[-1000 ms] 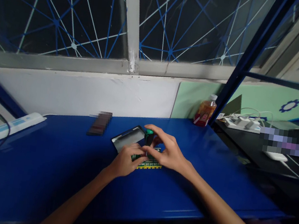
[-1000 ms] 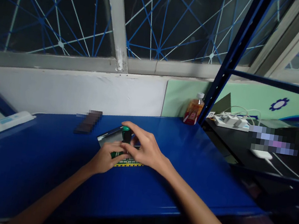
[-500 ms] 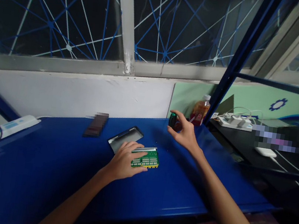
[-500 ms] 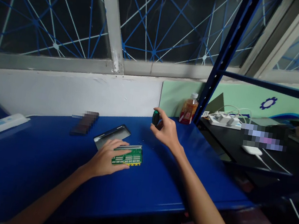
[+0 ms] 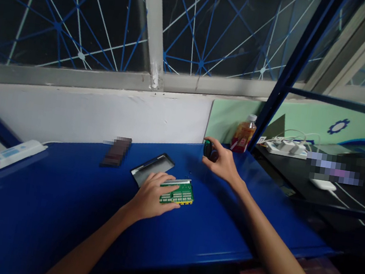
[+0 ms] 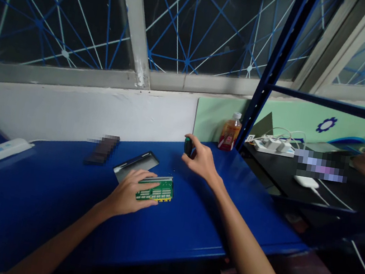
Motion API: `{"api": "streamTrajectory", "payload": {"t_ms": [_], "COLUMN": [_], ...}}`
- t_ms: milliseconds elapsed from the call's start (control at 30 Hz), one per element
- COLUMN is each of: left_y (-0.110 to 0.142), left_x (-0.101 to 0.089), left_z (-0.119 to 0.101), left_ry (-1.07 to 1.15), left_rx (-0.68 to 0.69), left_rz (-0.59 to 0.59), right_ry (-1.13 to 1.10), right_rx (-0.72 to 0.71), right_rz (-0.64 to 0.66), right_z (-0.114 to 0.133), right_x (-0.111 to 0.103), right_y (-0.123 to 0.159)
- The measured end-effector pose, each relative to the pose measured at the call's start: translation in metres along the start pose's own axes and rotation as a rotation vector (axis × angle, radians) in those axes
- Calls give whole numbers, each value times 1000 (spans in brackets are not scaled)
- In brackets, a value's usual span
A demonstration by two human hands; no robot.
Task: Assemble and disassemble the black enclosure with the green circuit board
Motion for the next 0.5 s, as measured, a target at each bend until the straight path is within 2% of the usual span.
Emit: {"api": "streamTrajectory", "payload": {"t_ms": [133,367,500], "left_y": [-2,-6,-6], "left_x": [-2,-5,-4], "left_z": [-2,-10,-12], "left_ry": [13,160,197], "left_rx": [-14,-55,-85], "left_rz": [-49,-184,-184], "right_ry": [-150,-692,-795], "right_rx": [29,151,182], "right_rz": [-57,-52,-31], "right_z": [3,23,40], "right_x": [-4,4,14], "right_y": [0,1,5]}}
Point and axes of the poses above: each hand's wrist, its own y-axis away from the middle knuckle, its own x-axis out of the palm, z = x × y, the point moved 2 cm from there along -y, towards the middle knuckle, and after that the axes turned 4 degrees about -y, right-handed, at the moved point
